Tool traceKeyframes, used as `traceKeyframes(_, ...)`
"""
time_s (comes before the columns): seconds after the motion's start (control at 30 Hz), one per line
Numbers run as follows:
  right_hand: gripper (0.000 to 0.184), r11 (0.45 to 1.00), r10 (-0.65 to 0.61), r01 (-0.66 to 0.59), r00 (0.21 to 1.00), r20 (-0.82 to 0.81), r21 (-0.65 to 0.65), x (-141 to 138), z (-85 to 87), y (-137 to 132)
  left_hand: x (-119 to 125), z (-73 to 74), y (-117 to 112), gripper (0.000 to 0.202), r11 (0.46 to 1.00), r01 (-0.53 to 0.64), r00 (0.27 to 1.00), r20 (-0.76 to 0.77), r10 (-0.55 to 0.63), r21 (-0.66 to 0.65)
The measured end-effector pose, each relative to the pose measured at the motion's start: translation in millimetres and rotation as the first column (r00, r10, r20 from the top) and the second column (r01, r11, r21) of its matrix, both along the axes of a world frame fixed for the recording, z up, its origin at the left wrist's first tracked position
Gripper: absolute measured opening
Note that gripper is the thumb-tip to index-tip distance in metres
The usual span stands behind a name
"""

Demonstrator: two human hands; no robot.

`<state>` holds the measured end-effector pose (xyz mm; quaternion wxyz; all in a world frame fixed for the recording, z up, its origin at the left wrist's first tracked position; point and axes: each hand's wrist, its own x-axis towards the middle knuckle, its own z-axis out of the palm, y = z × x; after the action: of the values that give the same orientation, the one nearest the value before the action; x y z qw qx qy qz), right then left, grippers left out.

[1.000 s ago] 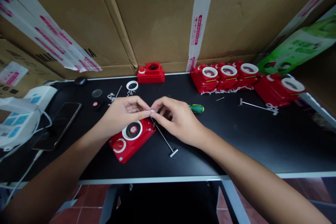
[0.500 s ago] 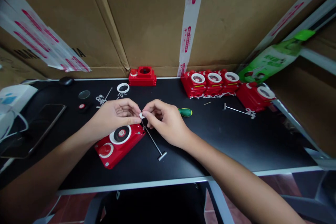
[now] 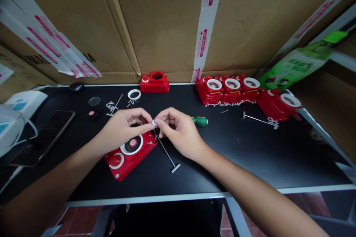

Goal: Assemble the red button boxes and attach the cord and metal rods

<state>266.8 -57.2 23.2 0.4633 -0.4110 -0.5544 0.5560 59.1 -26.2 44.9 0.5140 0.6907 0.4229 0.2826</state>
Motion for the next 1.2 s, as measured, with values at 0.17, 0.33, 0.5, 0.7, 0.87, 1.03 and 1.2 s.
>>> traceKeyframes(0.17, 0.022, 0.999, 0.007, -0.008, 1.000, 0.027, 0.040, 0.5, -3.1, -0.4, -0.1, -0.5, -2.7, 0.020, 0.999, 0.007, 0.998, -0.055, -0.005, 0.034)
traceKeyframes(0.33, 0.017, 0.998, 0.011, -0.015, 0.998, 0.068, 0.060, 2.6, -3.2, -1.9, -0.3, -3.0, -3.5, 0.020, 0.997, 0.026, 0.998, -0.062, -0.022, 0.069)
traceKeyframes(0.5, 0.018, 0.991, -0.037, 0.016, 0.986, 0.165, 0.129, 4.5, -5.1, 0.0, -0.3, -1.7, -4.2, 0.018, 0.997, 0.038, 0.996, -0.085, -0.032, 0.071)
traceKeyframes(0.7, 0.017, 0.993, -0.022, 0.001, 0.983, 0.181, 0.115, 3.8, -6.3, -0.3, -1.0, -1.7, -6.0, 0.020, 0.997, 0.045, 0.993, -0.115, -0.038, 0.058)
traceKeyframes(0.87, 0.018, 0.994, -0.038, 0.022, 0.986, 0.161, 0.103, 2.6, -4.9, -2.2, -0.4, -0.6, -6.5, 0.019, 0.997, 0.053, 0.990, -0.131, -0.044, 0.060)
traceKeyframes(1.03, 0.019, 0.996, -0.051, 0.041, 0.991, 0.126, 0.084, 2.0, -3.4, 0.3, 0.1, 2.1, -7.1, 0.019, 0.994, 0.069, 0.986, -0.156, -0.055, 0.083)
traceKeyframes(1.2, 0.020, 0.999, -0.027, 0.023, 0.995, 0.098, 0.043, 1.5, 0.1, 0.5, 0.5, 3.4, -8.0, 0.018, 0.994, 0.082, 0.984, -0.166, -0.068, 0.079)
